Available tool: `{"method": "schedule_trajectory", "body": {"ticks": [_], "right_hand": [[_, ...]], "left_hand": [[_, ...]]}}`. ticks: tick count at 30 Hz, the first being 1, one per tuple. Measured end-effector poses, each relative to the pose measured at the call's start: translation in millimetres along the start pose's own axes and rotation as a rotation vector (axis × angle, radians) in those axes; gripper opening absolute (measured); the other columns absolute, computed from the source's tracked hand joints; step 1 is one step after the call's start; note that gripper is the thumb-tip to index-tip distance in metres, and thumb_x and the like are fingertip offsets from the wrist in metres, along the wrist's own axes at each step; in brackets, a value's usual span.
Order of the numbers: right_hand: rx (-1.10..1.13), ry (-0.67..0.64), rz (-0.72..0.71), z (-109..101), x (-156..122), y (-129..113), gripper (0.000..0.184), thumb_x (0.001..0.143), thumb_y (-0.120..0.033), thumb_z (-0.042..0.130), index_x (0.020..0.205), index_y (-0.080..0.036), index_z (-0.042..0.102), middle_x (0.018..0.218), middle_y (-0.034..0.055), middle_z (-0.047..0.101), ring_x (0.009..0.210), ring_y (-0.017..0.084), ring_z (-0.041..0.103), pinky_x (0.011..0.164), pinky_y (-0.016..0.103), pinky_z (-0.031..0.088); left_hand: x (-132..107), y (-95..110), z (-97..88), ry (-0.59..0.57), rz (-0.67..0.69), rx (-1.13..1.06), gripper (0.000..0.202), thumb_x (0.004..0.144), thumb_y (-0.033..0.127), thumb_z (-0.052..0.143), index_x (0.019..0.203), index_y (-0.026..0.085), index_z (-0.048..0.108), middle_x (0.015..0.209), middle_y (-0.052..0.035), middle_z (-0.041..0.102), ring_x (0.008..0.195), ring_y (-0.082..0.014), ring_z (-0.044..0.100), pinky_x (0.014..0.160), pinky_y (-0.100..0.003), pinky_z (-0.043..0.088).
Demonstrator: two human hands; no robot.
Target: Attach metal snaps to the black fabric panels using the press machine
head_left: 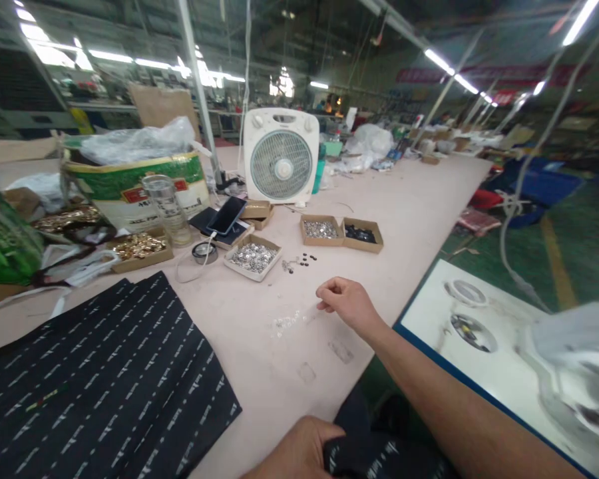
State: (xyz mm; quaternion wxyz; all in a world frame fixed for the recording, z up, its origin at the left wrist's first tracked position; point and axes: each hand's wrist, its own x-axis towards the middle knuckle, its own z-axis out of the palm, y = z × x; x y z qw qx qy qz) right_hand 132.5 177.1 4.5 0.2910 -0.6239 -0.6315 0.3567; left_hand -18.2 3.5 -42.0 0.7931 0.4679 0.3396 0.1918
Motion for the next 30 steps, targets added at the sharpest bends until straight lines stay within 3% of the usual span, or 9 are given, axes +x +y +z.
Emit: {"method": "schedule_trajectory", "body": {"ticks": [4,7,10,13,18,21,24,30], "right_hand": [[0.418,-0.065,0.158,-19.5,-112.9,18.6,0.019,0.077,-0.035,0.071,0.084,-0.018,0.063,0.069,0.0,0.068,0.065,0.017,0.07,0.058,0.024,0.051],[0.561,-0.072,0.263,-18.6,-193.1,37.1,0.023,0.072,-0.033,0.077,0.085,-0.018,0.064,0.072,-0.0006,0.068,0.065,0.015,0.067,0.06,0.025,0.05],[0.626,-0.023,0.326,-11.9,-254.3,53.1,0.024,0.071,-0.031,0.079,0.085,-0.017,0.066,0.076,0.0008,0.07,0.07,0.015,0.066,0.066,0.025,0.05],[0.71,-0.005,0.341,-10.6,-297.8,57.7,0.025,0.074,-0.032,0.08,0.089,-0.018,0.066,0.082,0.0016,0.073,0.075,0.015,0.067,0.07,0.025,0.052],[0.679,0.087,0.276,-23.2,-339.6,44.1,0.02,0.078,-0.028,0.077,0.094,-0.02,0.068,0.087,0.001,0.076,0.077,0.015,0.07,0.074,0.025,0.055],[0.575,0.127,0.173,-32.4,-351.4,37.2,0.01,0.08,-0.025,0.076,0.088,-0.022,0.072,0.083,-0.0008,0.076,0.074,0.014,0.07,0.07,0.023,0.055],[0.488,0.147,0.079,-39.2,-359.0,35.8,0.002,0.081,-0.022,0.075,0.083,-0.023,0.074,0.08,-0.0015,0.076,0.074,0.015,0.071,0.069,0.022,0.055],[0.49,0.208,0.025,-43.5,-370.8,36.1,0.018,0.081,-0.017,0.073,0.097,-0.024,0.073,0.086,-0.0004,0.079,0.076,0.016,0.075,0.074,0.024,0.06]], "left_hand": [[-13.6,12.3,14.4,-0.019,0.02,0.138,0.006,0.069,0.017,0.057,0.067,0.015,0.052,0.063,0.005,0.041,0.059,-0.0069,0.034,0.052,-0.022,0.024],[-22.9,12.8,24.0,-0.033,0.052,0.368,0.009,0.066,0.011,0.053,0.065,0.017,0.046,0.063,0.0054,0.041,0.059,-0.0071,0.035,0.052,-0.023,0.024],[-33.1,11.3,37.9,-0.053,0.271,0.74,0.012,0.067,0.007,0.056,0.068,0.017,0.05,0.068,0.0046,0.05,0.063,-0.0087,0.044,0.057,-0.024,0.028],[-45.5,14.4,55.7,-0.15,0.547,1.119,0.016,0.072,0.011,0.059,0.086,0.018,0.059,0.076,0.0016,0.057,0.069,-0.0135,0.051,0.062,-0.028,0.03],[-62.4,25.3,82.9,-0.265,0.778,1.503,0.016,0.088,0.023,0.056,0.101,0.016,0.059,0.082,-0.003,0.059,0.072,-0.0193,0.05,0.062,-0.035,0.031],[-67.9,31.2,94.0,-0.261,0.891,1.555,0.017,0.098,0.021,0.045,0.103,0.014,0.059,0.076,-0.0018,0.056,0.068,-0.0178,0.047,0.06,-0.035,0.031],[-71.0,34.7,100.6,-0.253,0.954,1.589,0.018,0.099,0.017,0.043,0.105,0.013,0.06,0.072,-0.0009,0.055,0.065,-0.0166,0.045,0.059,-0.034,0.031],[-74.1,36.3,105.5,-0.236,1.081,1.546,0.016,0.095,0.01,0.047,0.105,0.01,0.06,0.071,-0.0035,0.06,0.063,-0.016,0.051,0.058,-0.033,0.035]]}}
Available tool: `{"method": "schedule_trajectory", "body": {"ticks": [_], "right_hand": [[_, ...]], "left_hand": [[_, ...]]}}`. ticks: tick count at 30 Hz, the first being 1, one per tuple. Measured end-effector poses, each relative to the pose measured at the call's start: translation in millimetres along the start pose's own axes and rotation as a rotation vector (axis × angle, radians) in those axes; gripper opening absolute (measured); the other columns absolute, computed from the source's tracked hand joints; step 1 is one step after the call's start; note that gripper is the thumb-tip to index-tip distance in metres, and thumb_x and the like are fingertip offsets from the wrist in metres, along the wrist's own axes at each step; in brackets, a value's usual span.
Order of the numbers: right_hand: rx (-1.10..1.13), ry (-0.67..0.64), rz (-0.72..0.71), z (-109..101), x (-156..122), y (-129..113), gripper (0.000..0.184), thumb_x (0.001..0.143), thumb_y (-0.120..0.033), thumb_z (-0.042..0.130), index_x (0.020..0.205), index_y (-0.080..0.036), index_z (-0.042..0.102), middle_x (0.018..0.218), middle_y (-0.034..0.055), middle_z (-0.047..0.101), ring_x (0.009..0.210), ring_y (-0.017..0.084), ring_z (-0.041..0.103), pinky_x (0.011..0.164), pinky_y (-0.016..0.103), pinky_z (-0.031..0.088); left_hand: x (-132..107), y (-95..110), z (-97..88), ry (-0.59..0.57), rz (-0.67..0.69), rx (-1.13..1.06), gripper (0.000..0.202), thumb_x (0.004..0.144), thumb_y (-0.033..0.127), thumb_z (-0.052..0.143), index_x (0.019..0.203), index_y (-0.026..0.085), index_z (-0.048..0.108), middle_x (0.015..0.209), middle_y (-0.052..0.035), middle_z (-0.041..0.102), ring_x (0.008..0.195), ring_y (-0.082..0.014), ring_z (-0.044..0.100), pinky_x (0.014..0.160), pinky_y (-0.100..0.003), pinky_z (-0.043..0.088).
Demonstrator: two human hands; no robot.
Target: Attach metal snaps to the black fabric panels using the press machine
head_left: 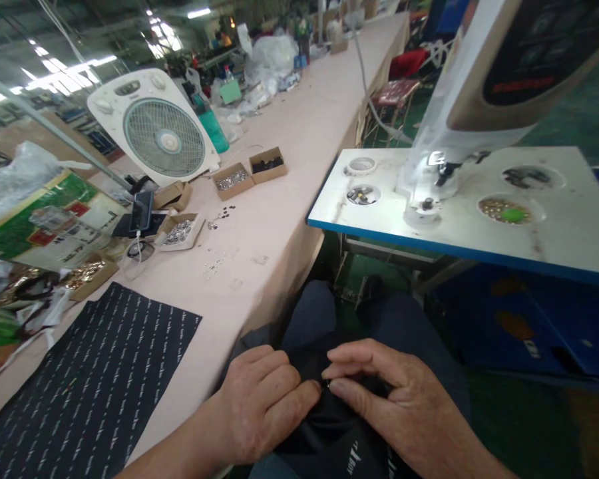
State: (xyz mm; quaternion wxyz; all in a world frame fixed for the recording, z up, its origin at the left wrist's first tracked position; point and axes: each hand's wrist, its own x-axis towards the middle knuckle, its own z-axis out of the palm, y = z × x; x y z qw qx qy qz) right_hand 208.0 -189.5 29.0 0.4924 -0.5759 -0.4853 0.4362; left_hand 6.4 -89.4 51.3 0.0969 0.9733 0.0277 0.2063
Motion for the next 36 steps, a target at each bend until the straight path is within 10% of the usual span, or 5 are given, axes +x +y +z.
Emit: {"method": "schedule_trajectory", "body": {"ticks": [12,36], "right_hand": [[-0.173,0.042,-0.273,0.3,-3.1,5.1,0.04,0.081,-0.006,0.07,0.114,-0.028,0.066,0.091,-0.0086,0.079,0.08,0.008,0.075,0.083,0.014,0.056],[-0.494,-0.12,-0.454,-25.2,-6.9,-1.9,0.041,0.087,-0.013,0.056,0.124,-0.029,0.064,0.102,0.0004,0.078,0.088,0.018,0.074,0.088,0.031,0.056]], "left_hand": [[6.3,2.7,-2.2,0.009,0.022,-0.014,0.016,0.095,0.01,0.047,0.103,0.009,0.061,0.072,-0.0046,0.065,0.066,-0.0158,0.056,0.059,-0.032,0.042],[0.6,-1.4,12.4,-0.059,-0.173,-0.278,0.02,0.094,0.022,0.045,0.107,0.014,0.059,0.079,-0.0053,0.062,0.069,-0.0174,0.052,0.06,-0.033,0.033]]}}
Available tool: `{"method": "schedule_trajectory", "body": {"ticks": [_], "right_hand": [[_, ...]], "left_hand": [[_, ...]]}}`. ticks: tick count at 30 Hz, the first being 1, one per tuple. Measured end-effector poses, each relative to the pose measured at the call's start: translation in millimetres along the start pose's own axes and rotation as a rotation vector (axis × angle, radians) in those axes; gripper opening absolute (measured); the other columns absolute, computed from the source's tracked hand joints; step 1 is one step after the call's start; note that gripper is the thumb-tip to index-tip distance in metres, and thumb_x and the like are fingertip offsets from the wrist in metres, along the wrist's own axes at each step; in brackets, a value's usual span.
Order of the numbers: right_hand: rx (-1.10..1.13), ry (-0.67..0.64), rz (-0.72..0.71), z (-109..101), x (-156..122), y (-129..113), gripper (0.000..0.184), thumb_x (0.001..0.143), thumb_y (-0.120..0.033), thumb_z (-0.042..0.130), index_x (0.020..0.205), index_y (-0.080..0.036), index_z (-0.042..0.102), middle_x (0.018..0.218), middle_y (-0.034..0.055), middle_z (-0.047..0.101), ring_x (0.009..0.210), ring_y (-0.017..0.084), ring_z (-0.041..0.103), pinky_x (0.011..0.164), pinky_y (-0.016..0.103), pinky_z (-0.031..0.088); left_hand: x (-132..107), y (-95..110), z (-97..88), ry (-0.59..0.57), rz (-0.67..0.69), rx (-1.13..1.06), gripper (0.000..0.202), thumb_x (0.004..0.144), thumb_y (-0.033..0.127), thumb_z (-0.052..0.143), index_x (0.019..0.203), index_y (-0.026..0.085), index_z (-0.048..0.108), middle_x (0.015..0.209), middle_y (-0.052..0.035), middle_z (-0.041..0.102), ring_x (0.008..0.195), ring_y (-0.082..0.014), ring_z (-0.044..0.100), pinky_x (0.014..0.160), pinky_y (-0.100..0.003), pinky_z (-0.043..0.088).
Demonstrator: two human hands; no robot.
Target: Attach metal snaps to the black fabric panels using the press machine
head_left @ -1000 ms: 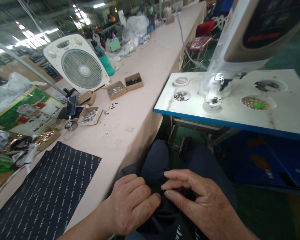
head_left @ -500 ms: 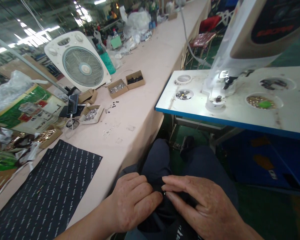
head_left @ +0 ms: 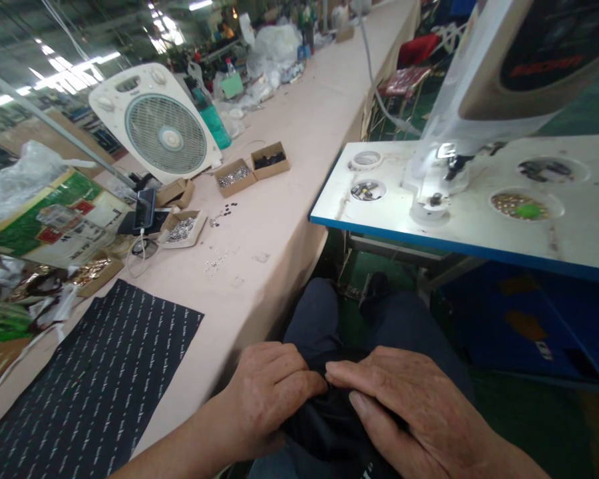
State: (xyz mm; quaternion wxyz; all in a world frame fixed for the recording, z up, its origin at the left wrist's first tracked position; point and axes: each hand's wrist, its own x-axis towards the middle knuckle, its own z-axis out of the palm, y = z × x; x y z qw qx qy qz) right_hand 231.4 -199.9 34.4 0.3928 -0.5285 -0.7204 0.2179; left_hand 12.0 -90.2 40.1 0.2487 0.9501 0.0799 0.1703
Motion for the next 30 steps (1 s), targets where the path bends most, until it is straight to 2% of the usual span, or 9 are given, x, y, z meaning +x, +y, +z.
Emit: {"method": "schedule_trajectory", "body": {"ticks": [2,5,8,11,13,17,21,23,30], "right_hand": [[0.033,-0.03,0.043,-7.4,-3.1,-1.2,0.046,0.084,-0.025,0.066,0.13,-0.032,0.062,0.11,0.003,0.077,0.097,0.024,0.073,0.093,0.037,0.055],[0.082,-0.087,0.093,-13.5,-4.1,-4.0,0.078,0.064,-0.046,0.087,0.136,-0.033,0.059,0.12,0.0062,0.073,0.106,0.033,0.07,0.098,0.043,0.054],[0.069,-0.12,0.109,-8.4,0.0,-7.2,0.091,0.054,-0.045,0.093,0.137,-0.032,0.058,0.121,0.0063,0.073,0.107,0.033,0.069,0.099,0.045,0.053],[0.014,-0.097,0.101,6.0,3.0,-6.5,0.082,0.062,-0.034,0.087,0.137,-0.029,0.055,0.122,0.0064,0.072,0.105,0.031,0.07,0.096,0.044,0.054],[-0.018,-0.055,0.1,15.8,2.8,-2.4,0.071,0.069,-0.02,0.076,0.137,-0.027,0.055,0.119,0.0063,0.073,0.102,0.028,0.07,0.091,0.041,0.055],[0.045,-0.049,0.164,22.6,4.0,8.4,0.067,0.067,-0.004,0.055,0.13,-0.027,0.059,0.111,0.0032,0.075,0.095,0.022,0.071,0.085,0.035,0.054],[0.288,-0.154,0.352,15.1,14.5,13.0,0.064,0.067,-0.001,0.052,0.124,-0.03,0.063,0.105,-0.0026,0.076,0.094,0.018,0.071,0.081,0.028,0.052],[0.406,-0.186,0.432,11.3,20.5,13.1,0.06,0.069,-0.001,0.054,0.121,-0.029,0.064,0.103,-0.0039,0.076,0.093,0.017,0.071,0.078,0.026,0.051],[0.655,-0.233,0.58,10.1,27.4,17.6,0.043,0.076,-0.012,0.062,0.118,-0.022,0.064,0.094,-0.0014,0.076,0.083,0.018,0.07,0.071,0.026,0.051]], "left_hand": [[3.6,0.8,0.5,0.008,-0.035,-0.023,0.016,0.089,0.018,0.05,0.102,0.015,0.059,0.077,-0.0041,0.061,0.066,-0.0162,0.052,0.058,-0.032,0.031],[8.6,1.4,2.2,0.027,-0.11,-0.077,0.016,0.081,0.015,0.059,0.097,0.015,0.059,0.076,-0.0026,0.061,0.067,-0.0146,0.054,0.058,-0.029,0.033],[11.1,1.3,6.1,0.06,-0.184,-0.127,0.015,0.076,0.013,0.062,0.09,0.017,0.059,0.073,-0.0003,0.059,0.066,-0.013,0.055,0.058,-0.026,0.033],[12.5,2.3,9.8,0.068,-0.292,-0.168,0.011,0.075,0.01,0.062,0.082,0.018,0.06,0.067,0.0027,0.054,0.062,-0.0112,0.052,0.058,-0.024,0.032],[14.2,3.5,10.7,0.026,-0.406,-0.235,0.01,0.076,0.011,0.064,0.083,0.018,0.064,0.068,0.0034,0.057,0.064,-0.0103,0.055,0.06,-0.023,0.034],[18.7,3.6,9.9,-0.06,-0.635,-0.377,0.008,0.075,0.012,0.066,0.08,0.017,0.069,0.072,0.0043,0.064,0.066,-0.0091,0.057,0.06,-0.021,0.037],[22.0,-0.9,10.2,-0.14,-0.795,-0.571,0.003,0.072,0.015,0.069,0.074,0.015,0.067,0.065,0.0055,0.057,0.06,-0.0078,0.048,0.053,-0.019,0.033],[24.0,-3.6,9.8,-0.182,-0.862,-0.688,0.012,0.073,0.023,0.073,0.076,0.014,0.066,0.065,0.0052,0.055,0.059,-0.0075,0.045,0.052,-0.019,0.032],[28.2,-11.9,3.7,-0.265,-0.957,-0.989,0.025,0.072,0.031,0.079,0.081,0.012,0.065,0.068,0.0041,0.056,0.06,-0.0066,0.043,0.056,-0.019,0.033]]}}
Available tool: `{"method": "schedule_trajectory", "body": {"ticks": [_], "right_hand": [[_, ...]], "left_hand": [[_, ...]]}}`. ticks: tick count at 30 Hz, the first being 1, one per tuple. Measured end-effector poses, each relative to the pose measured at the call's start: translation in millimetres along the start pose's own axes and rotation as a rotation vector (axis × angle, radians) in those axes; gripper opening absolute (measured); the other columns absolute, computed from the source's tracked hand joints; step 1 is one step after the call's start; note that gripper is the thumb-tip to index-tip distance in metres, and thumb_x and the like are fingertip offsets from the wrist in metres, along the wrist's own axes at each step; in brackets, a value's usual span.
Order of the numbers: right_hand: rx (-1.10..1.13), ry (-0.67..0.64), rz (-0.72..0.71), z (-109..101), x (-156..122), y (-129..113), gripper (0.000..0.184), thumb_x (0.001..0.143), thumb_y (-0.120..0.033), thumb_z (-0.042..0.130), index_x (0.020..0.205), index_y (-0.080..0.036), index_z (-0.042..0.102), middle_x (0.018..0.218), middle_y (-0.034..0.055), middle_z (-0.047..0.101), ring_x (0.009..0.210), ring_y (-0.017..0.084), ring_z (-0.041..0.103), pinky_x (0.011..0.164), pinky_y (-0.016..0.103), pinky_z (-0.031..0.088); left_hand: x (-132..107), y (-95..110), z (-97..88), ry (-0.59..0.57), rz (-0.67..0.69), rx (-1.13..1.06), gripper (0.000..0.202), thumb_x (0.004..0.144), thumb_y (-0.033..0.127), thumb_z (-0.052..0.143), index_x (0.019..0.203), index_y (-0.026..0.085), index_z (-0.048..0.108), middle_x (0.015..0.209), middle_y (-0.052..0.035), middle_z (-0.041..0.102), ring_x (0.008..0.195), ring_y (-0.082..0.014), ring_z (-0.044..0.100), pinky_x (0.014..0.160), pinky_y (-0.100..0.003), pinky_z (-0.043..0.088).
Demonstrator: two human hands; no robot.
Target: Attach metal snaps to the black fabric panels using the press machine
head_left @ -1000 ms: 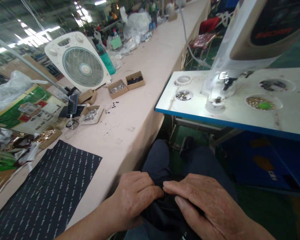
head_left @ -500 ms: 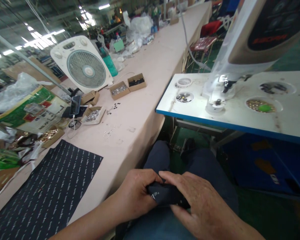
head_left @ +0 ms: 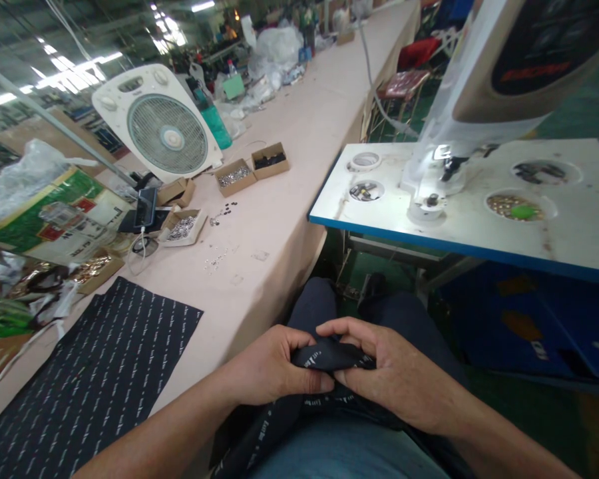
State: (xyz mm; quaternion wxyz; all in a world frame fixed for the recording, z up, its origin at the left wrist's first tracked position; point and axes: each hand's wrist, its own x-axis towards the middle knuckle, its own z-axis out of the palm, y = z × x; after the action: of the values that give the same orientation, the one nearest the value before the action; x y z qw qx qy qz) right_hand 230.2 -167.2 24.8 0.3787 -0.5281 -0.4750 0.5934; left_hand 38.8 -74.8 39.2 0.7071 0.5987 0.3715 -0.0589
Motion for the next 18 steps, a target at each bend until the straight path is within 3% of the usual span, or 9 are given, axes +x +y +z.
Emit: {"method": "schedule_trajectory", "body": {"ticks": [6,13,18], "right_hand": [[0.206,-0.042,0.084,-1.4,3.7,8.4,0.045,0.075,-0.019,0.067,0.12,-0.02,0.062,0.095,0.0012,0.075,0.08,0.017,0.068,0.068,0.025,0.051],[0.281,-0.045,0.123,-4.3,7.1,16.8,0.044,0.075,-0.023,0.071,0.117,-0.019,0.06,0.09,0.0009,0.073,0.074,0.015,0.066,0.064,0.025,0.049],[0.33,-0.029,0.142,-9.4,15.3,21.9,0.045,0.073,-0.025,0.074,0.115,-0.019,0.059,0.089,0.001,0.072,0.075,0.016,0.066,0.066,0.026,0.049]], "left_hand": [[1.0,-5.7,-3.4,-0.028,-0.063,-0.116,0.028,0.071,0.032,0.079,0.083,0.012,0.064,0.069,0.003,0.054,0.06,-0.0069,0.042,0.057,-0.02,0.032],[7.3,-9.6,1.0,0.022,-0.056,-0.121,0.02,0.072,0.026,0.073,0.072,0.013,0.059,0.064,0.0047,0.047,0.058,-0.0065,0.036,0.054,-0.021,0.025],[13.0,-8.7,3.9,0.018,-0.027,-0.224,0.022,0.068,0.027,0.078,0.074,0.011,0.065,0.065,0.0037,0.053,0.058,-0.0065,0.04,0.057,-0.02,0.03]]}}
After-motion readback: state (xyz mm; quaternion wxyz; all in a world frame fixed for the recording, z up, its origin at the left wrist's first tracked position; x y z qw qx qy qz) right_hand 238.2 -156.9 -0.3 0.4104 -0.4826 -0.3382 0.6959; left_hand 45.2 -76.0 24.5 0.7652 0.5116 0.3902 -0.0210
